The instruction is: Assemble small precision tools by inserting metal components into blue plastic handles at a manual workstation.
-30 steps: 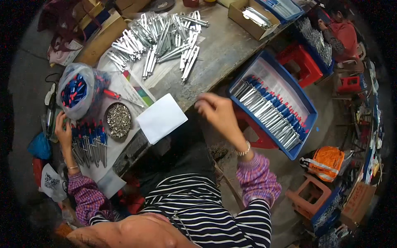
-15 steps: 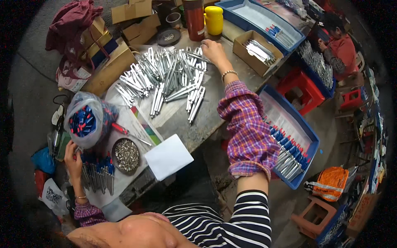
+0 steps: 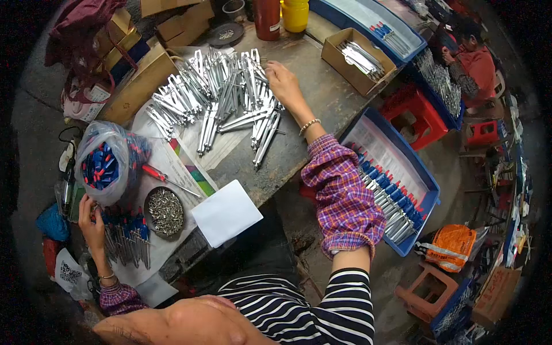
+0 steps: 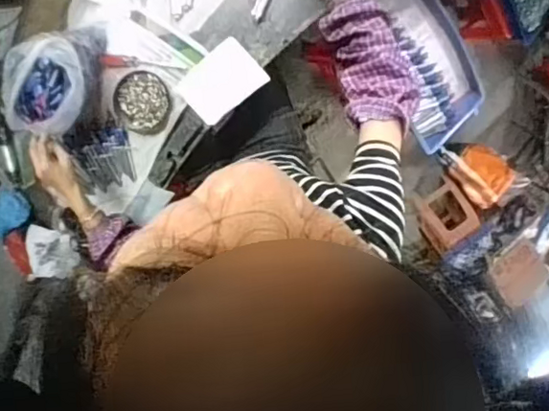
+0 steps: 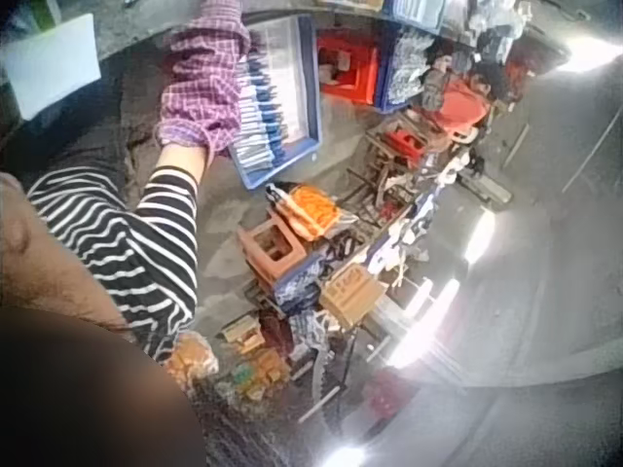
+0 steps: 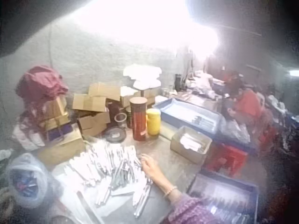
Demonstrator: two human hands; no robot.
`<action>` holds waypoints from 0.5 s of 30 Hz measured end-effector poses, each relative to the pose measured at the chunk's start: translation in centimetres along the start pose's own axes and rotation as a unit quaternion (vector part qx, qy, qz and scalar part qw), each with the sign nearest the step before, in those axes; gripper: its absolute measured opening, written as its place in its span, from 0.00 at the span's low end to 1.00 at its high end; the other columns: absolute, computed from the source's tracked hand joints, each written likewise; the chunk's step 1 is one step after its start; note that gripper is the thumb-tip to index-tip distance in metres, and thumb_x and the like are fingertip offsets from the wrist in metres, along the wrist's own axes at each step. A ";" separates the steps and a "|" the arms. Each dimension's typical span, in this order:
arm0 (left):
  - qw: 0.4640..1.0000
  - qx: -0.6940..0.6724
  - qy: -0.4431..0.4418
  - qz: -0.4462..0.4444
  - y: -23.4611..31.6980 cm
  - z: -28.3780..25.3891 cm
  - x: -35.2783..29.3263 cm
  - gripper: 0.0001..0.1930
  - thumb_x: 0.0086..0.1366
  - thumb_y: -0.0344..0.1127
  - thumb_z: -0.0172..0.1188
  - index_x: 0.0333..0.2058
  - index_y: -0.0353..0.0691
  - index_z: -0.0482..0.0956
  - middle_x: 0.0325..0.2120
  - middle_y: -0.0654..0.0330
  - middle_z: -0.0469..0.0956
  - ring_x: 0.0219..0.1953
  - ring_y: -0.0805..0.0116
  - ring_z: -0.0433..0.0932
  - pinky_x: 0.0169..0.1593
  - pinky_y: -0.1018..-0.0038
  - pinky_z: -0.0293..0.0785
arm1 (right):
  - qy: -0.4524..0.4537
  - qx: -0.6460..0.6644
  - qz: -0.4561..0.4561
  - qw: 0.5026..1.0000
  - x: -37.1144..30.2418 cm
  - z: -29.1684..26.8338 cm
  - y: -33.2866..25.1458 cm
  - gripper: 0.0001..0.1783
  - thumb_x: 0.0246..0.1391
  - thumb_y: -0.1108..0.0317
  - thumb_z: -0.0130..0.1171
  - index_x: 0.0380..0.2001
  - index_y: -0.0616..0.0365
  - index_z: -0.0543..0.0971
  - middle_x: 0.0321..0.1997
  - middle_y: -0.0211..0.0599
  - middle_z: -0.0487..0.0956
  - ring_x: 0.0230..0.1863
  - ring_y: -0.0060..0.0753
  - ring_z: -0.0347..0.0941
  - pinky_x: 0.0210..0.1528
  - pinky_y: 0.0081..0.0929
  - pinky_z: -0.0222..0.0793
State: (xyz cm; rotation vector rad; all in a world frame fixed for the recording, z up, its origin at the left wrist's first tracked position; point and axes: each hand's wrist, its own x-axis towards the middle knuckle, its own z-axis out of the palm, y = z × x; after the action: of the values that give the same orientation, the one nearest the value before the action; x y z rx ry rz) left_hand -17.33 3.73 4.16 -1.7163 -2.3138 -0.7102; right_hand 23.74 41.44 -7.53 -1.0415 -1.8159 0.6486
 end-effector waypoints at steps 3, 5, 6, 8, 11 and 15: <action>1.000 -0.014 0.006 0.005 0.3 -0.2 -0.1 0.12 0.58 0.20 0.52 0.41 0.34 0.74 0.47 0.51 0.73 0.42 0.58 0.76 0.43 0.71 0.72 | -0.018 0.039 0.088 0.995 -1.1 -1.0 -1.1 0.18 0.58 0.63 0.43 0.44 0.61 0.74 0.49 0.47 0.75 0.52 0.48 0.70 0.55 0.32 0.63; 0.999 0.003 0.016 0.031 0.4 -0.5 0.0 0.12 0.57 0.20 0.52 0.41 0.34 0.74 0.47 0.52 0.73 0.42 0.59 0.76 0.42 0.71 0.72 | -0.004 0.053 0.074 0.996 -1.9 -1.8 -1.7 0.18 0.56 0.64 0.45 0.46 0.62 0.73 0.48 0.49 0.75 0.52 0.49 0.69 0.55 0.33 0.62; 0.998 0.021 0.026 0.055 0.5 -0.6 0.0 0.12 0.57 0.20 0.52 0.40 0.33 0.75 0.47 0.53 0.73 0.42 0.60 0.77 0.42 0.71 0.72 | 0.062 -0.028 -0.005 0.998 -2.5 -2.1 -2.0 0.18 0.54 0.65 0.47 0.46 0.63 0.72 0.47 0.50 0.75 0.52 0.49 0.70 0.55 0.34 0.62; 0.999 0.001 0.023 0.032 1.5 -0.8 0.2 0.11 0.57 0.20 0.52 0.40 0.34 0.75 0.47 0.54 0.74 0.42 0.60 0.77 0.41 0.72 0.73 | 0.116 -0.111 -0.063 0.985 -4.4 -4.1 -2.2 0.19 0.50 0.69 0.51 0.46 0.65 0.72 0.45 0.54 0.75 0.49 0.48 0.72 0.52 0.33 0.65; 1.000 -0.001 0.025 -0.003 2.0 -1.7 -0.4 0.11 0.57 0.20 0.53 0.39 0.34 0.75 0.46 0.55 0.74 0.41 0.62 0.77 0.39 0.73 0.73 | 0.058 -0.026 0.021 0.998 -8.3 -5.7 -6.4 0.21 0.48 0.67 0.54 0.46 0.65 0.72 0.43 0.54 0.76 0.43 0.48 0.75 0.46 0.32 0.70; 1.000 0.012 0.016 0.016 3.2 -1.2 -0.4 0.10 0.58 0.22 0.52 0.40 0.35 0.75 0.47 0.55 0.74 0.41 0.62 0.76 0.37 0.75 0.72 | -0.124 -0.040 0.220 0.967 -11.2 -5.7 -10.9 0.29 0.44 0.59 0.65 0.47 0.65 0.72 0.40 0.54 0.77 0.40 0.44 0.77 0.38 0.27 0.72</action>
State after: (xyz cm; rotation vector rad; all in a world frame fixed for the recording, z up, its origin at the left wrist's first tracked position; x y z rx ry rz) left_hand -14.33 3.53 5.96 -1.7151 -2.2583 -0.6974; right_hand 27.18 26.30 -1.63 -1.4960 -1.8450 1.0155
